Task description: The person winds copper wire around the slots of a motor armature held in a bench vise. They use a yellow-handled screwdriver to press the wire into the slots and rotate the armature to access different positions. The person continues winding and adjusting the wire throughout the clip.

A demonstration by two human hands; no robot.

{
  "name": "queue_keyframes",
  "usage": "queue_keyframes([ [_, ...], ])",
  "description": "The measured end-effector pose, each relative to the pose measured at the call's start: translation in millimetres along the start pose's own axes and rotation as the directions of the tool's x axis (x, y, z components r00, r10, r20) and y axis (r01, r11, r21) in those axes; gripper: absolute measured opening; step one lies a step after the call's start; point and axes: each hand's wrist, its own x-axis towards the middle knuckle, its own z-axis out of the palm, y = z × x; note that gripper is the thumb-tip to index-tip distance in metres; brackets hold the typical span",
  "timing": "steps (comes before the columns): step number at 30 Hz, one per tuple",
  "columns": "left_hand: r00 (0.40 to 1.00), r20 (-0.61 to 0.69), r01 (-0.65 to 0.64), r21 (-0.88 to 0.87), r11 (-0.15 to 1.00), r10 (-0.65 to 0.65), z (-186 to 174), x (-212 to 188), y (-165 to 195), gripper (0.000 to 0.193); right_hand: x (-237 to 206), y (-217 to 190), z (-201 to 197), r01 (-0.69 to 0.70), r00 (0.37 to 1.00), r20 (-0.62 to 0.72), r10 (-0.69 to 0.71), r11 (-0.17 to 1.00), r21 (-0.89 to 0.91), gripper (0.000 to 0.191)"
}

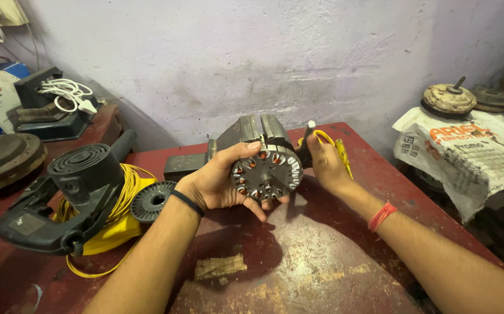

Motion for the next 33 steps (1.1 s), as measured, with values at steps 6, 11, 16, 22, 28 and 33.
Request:
queue_keyframes([
  [6,0.997,0.074,-0.005,-0.022,1.000,0.007,-1.3,-0.4,0.8,0.061,13.1,-2.2,7.4,-0.184,0.982,-0.048,0.182,0.982,-0.045,0.046],
  [11,0.991,0.128,0.037,-0.090,0.995,-0.026,-6.5,1.6,-2.0,0.063,-6.4,-25.6,2.6,-0.103,0.995,0.029,0.100,0.983,0.153,0.044],
  [16,0.994,0.103,0.053,-0.085,0.995,-0.044,-9.0,2.6,-4.8,0.065,-1.3,-39.4,9.3,-0.133,0.991,-0.032,0.130,0.984,-0.115,0.058],
  [22,0.997,0.069,0.037,-0.058,0.998,-0.033,-2.7,-0.5,0.5,0.065,8.2,-50.0,18.9,-0.624,0.776,0.027,0.630,0.762,0.173,0.036],
  [28,0.997,0.075,0.027,-0.057,0.998,-0.023,3.7,-0.4,3.2,0.064,8.6,-36.2,12.5,-0.449,0.888,0.039,0.457,0.848,0.282,0.026],
  [33,0.998,0.057,0.019,-0.026,0.999,-0.017,3.6,-1.1,4.6,0.062,17.0,-20.1,10.7,-0.275,0.960,0.027,0.278,0.923,0.271,0.054],
])
